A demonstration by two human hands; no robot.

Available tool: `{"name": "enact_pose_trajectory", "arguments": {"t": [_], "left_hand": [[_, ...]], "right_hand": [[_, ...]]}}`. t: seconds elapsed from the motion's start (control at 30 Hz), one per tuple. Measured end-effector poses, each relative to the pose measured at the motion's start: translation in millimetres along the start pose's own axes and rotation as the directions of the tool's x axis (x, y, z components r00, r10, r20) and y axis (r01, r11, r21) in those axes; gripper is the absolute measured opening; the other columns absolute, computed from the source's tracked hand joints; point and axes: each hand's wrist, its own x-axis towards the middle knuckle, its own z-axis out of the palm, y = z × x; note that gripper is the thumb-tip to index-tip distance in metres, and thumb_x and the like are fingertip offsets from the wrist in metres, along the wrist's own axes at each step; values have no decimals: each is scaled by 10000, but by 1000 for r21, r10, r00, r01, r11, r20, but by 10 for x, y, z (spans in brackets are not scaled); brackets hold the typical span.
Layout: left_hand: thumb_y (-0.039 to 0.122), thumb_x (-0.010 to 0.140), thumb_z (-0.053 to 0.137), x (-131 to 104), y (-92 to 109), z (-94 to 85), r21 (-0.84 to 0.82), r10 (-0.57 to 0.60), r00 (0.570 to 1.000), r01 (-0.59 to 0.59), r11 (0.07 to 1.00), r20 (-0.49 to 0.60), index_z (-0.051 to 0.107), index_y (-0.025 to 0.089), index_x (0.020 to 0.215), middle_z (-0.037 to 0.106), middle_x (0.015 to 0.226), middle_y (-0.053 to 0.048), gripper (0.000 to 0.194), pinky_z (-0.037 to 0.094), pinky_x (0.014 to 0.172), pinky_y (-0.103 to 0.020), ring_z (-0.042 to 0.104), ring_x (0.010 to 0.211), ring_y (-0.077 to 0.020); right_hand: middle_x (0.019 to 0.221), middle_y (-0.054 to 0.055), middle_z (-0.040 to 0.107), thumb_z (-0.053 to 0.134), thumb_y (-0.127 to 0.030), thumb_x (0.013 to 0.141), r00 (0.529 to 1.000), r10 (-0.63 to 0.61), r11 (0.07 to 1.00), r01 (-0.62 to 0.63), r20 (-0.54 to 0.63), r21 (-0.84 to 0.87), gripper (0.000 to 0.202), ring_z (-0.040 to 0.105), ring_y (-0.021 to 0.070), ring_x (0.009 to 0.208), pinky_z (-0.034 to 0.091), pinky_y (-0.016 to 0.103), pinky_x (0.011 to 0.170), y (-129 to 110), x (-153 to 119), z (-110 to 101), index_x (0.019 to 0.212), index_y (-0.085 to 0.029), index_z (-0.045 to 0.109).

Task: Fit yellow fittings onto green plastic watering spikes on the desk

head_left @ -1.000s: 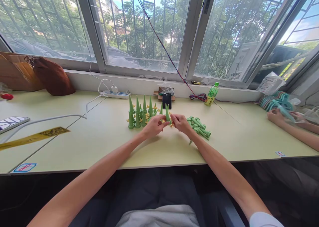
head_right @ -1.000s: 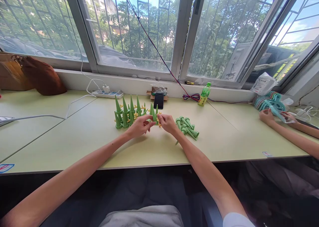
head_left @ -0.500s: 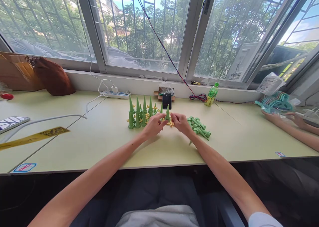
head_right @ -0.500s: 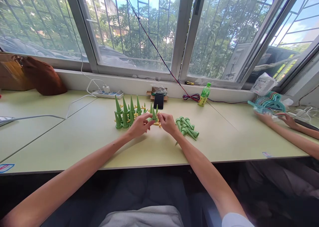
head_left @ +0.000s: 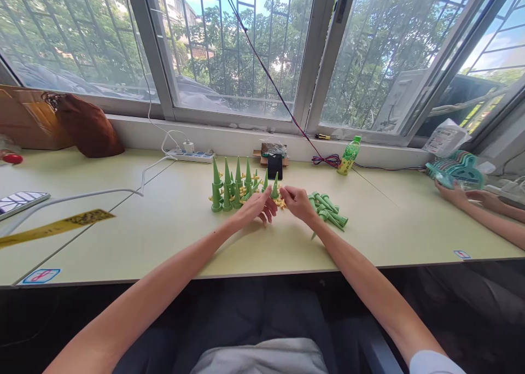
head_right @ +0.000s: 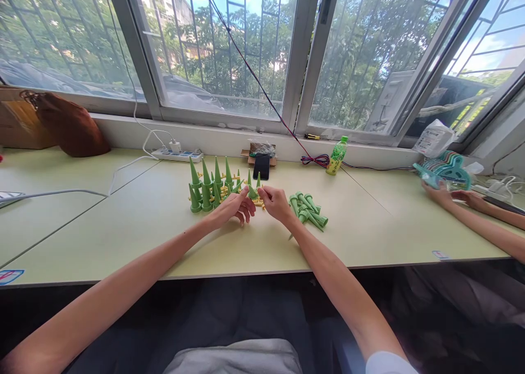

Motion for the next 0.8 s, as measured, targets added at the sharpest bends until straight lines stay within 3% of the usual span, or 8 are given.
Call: {"name": "enact_pose_trajectory", "arguments": {"t": [0.2, 0.47, 0.8], "left_hand": [[837, 791, 455, -15, 13, -49, -16, -64, 997, 64, 998, 45, 706, 95, 769, 697, 767, -129, 784, 483, 474, -253, 636, 554, -154], [778, 788, 553, -34, 34, -35, 3, -60, 993, 60, 998, 102, 723, 100, 901, 682, 849, -101, 708, 488, 489, -257, 635, 581, -144], [695, 771, 647, -25, 2, -50, 123, 42, 996, -51, 991, 79, 679, 108, 832, 684, 896, -98, 591, 504, 465, -241, 644, 580, -133]], "right_hand": [[557, -42, 343, 426, -578, 945, 999, -14, 999, 13, 36, 31, 492, 289, 104, 544, 254, 262, 527, 15, -7, -1, 626, -203, 404], [556, -48, 311, 421, -585, 950, 999, -43, 999, 43, 0, -6, 514, 268, 97, 548, 248, 258, 525, 53, -3, -18, 613, -205, 345], [537, -40, 350, 398, -616, 954, 998, -49, 998, 50, 31, -27, 547, 291, 97, 536, 253, 257, 519, 59, -10, -27, 602, -198, 390]]}}
